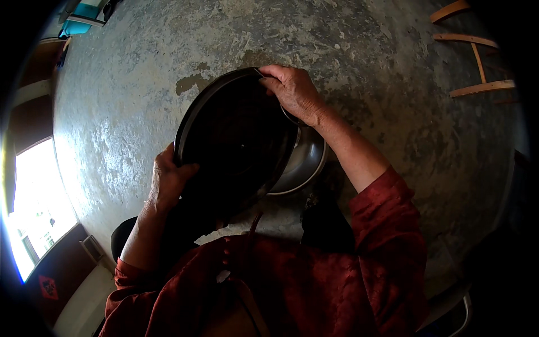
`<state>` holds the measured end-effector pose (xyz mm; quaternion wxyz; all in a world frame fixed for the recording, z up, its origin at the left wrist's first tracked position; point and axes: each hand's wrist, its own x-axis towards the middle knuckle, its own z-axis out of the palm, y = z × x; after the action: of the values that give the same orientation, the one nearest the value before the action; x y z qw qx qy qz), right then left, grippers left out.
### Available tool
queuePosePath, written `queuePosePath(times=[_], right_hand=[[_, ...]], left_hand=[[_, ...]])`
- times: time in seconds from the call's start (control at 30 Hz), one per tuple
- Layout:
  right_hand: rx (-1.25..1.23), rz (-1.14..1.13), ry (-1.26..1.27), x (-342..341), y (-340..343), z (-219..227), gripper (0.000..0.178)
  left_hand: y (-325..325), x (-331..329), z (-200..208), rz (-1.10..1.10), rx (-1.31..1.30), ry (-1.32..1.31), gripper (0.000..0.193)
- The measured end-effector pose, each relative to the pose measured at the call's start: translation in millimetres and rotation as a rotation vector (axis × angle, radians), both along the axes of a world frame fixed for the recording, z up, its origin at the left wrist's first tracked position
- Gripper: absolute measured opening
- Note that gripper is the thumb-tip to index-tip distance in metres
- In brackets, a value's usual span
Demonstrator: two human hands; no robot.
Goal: The person removes a thin wire from around the inside edge of a metal pot lid using shears. The person then pulls out the remaining wire and places it into a small metal bowl.
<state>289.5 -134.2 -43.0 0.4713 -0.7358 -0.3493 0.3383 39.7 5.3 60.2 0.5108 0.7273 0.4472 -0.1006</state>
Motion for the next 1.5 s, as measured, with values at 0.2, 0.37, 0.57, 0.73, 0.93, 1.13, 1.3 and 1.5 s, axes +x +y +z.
queuePosePath(times=[0.2, 0.37, 0.57, 0.73, 0.93, 1.13, 1.3, 1.5], right_hand=[[0.059, -0.087, 0.01, 0, 7, -9, 0.012], [-0.055, 0.027, 0.025, -5, 9, 7, 0.01], [-0.044, 0.087, -0.157, -27, 6, 15, 0.014], [-0.012, 0.036, 0.595, -8, -12, 35, 0.017], [0.011, -0.086, 0.507, -4, -10, 20, 0.02], [0.016, -0.096, 0.224, -7, -10, 17, 0.02], [-0.026, -0.088, 0.205, -4, -8, 23, 0.02], [-0.033, -0.06, 0.164, 0, -2, 21, 0.018]], left_hand=[[-2, 1, 2, -0.026, -0.004, 0.019, 0.043], [-4, 3, 4, 0.007, -0.026, -0.064, 0.046], [-1, 8, 8, -0.111, 0.03, -0.145, 0.048], [-3, 2, 3, 0.001, 0.008, -0.123, 0.05], [-8, 9, 9, -0.028, 0.029, -0.1, 0.052], [-10, 11, 12, -0.039, -0.006, -0.099, 0.053], [-8, 6, 6, -0.026, -0.008, -0.138, 0.052], [-6, 9, 11, -0.049, -0.042, -0.112, 0.052]])
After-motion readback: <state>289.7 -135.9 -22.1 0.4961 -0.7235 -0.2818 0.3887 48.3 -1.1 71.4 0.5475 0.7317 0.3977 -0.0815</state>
